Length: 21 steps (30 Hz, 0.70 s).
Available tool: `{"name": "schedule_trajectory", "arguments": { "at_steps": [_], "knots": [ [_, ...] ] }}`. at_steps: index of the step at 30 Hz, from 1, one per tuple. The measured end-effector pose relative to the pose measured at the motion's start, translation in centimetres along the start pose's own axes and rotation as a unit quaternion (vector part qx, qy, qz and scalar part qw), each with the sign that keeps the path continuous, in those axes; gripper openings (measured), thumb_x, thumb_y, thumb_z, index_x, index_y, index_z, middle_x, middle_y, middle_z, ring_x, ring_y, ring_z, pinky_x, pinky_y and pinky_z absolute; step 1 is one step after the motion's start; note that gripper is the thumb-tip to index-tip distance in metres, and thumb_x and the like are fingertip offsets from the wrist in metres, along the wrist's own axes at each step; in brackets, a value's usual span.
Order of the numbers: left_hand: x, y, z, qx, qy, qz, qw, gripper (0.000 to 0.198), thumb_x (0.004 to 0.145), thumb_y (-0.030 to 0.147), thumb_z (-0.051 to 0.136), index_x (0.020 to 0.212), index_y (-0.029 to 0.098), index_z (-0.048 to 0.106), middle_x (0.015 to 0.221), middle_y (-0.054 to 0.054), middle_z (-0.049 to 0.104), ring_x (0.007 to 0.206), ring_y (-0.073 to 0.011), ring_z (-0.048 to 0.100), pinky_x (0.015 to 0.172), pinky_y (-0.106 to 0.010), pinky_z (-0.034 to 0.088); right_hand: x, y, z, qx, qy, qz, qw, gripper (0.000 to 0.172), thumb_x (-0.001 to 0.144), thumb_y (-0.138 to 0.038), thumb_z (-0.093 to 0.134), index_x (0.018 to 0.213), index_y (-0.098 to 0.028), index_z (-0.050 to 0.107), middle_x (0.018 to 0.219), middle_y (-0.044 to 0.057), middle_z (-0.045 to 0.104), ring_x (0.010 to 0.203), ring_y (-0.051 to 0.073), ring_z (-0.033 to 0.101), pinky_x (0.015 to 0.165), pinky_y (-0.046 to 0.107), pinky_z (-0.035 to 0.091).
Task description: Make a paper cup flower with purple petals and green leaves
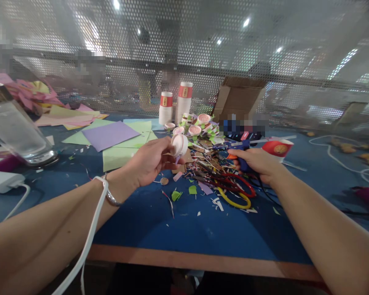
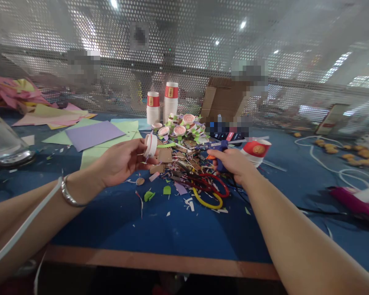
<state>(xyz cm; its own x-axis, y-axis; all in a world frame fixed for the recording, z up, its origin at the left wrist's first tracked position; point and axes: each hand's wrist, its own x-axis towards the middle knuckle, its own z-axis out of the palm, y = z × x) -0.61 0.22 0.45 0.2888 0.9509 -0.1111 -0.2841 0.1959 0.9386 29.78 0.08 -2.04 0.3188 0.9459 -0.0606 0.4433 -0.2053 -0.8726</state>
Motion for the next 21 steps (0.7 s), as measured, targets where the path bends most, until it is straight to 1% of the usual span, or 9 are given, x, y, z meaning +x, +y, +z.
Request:
{"name": "schedule_trajectory", "arguments": {
  "at_steps": [3,6,9,12,14,17,21],
  "knots": [
    [0.0,-0.1,-0.1,0.005,0.000,0.006,1.000,0.010,0.083,0.011,0.056,0.075,0.015,0.061,0.072,-0.006,0.066,0.056,-0.0153,0.066,0.049,-0.025,0.048,0.1,0.2,-0.1,-0.056,0.016,-0.017,0.998,0.037,0.080,-0.052,0.079,0.063,-0.022,0.066,0.064,0.010,0.074,0.051,0.020,0.065,0.047,0.033,0.057],
    [0.1,-0.2,-0.2,0.011,-0.003,0.011,1.000,0.011,0.082,0.012,0.056,0.073,0.016,0.060,0.069,-0.005,0.065,0.055,-0.0142,0.064,0.049,-0.024,0.045,0.2,0.3,-0.3,-0.143,0.049,-0.026,0.988,0.045,0.082,-0.058,0.074,0.057,-0.022,0.064,0.059,0.008,0.071,0.047,0.019,0.061,0.045,0.031,0.049],
    [0.3,-0.2,-0.2,0.023,-0.005,0.012,1.000,0.013,0.082,0.013,0.055,0.070,0.017,0.059,0.063,-0.003,0.061,0.052,-0.0124,0.059,0.047,-0.022,0.040,0.4,0.0,-0.6,-0.244,0.080,-0.037,0.966,0.051,0.084,-0.060,0.069,0.050,-0.023,0.059,0.051,0.006,0.062,0.047,0.019,0.057,0.047,0.031,0.041],
    [0.5,-0.2,-0.1,0.035,0.000,0.015,0.999,0.015,0.083,0.013,0.053,0.069,0.017,0.058,0.062,-0.003,0.060,0.050,-0.0112,0.057,0.046,-0.022,0.036,0.5,-0.4,-0.8,-0.322,0.092,-0.051,0.941,0.056,0.085,-0.061,0.068,0.044,-0.025,0.053,0.048,0.006,0.055,0.054,0.023,0.058,0.054,0.034,0.040],
    [0.5,-0.1,-0.1,0.045,-0.002,0.019,0.999,0.017,0.083,0.013,0.052,0.067,0.017,0.058,0.061,-0.004,0.059,0.050,-0.0112,0.056,0.046,-0.022,0.036,0.5,-0.5,-0.7,-0.357,0.097,-0.061,0.927,0.059,0.085,-0.062,0.066,0.042,-0.026,0.048,0.050,0.007,0.054,0.059,0.027,0.060,0.058,0.037,0.040],
    [0.4,-0.2,-0.1,0.050,-0.006,0.023,0.998,0.019,0.083,0.014,0.053,0.065,0.018,0.056,0.059,-0.004,0.058,0.050,-0.0115,0.055,0.045,-0.023,0.035,0.1,-0.7,-0.7,-0.393,0.112,-0.077,0.910,0.058,0.085,-0.063,0.065,0.045,-0.026,0.048,0.058,0.010,0.058,0.067,0.031,0.062,0.062,0.040,0.042],
    [0.4,-0.4,-0.2,0.038,-0.021,0.030,0.999,0.017,0.082,0.014,0.055,0.065,0.018,0.056,0.058,-0.004,0.057,0.050,-0.0118,0.053,0.045,-0.024,0.034,-1.7,-1.6,-0.6,-0.409,0.150,-0.102,0.894,0.049,0.085,-0.063,0.067,0.057,-0.024,0.058,0.067,0.015,0.064,0.077,0.036,0.066,0.065,0.044,0.043]
  ]
}}
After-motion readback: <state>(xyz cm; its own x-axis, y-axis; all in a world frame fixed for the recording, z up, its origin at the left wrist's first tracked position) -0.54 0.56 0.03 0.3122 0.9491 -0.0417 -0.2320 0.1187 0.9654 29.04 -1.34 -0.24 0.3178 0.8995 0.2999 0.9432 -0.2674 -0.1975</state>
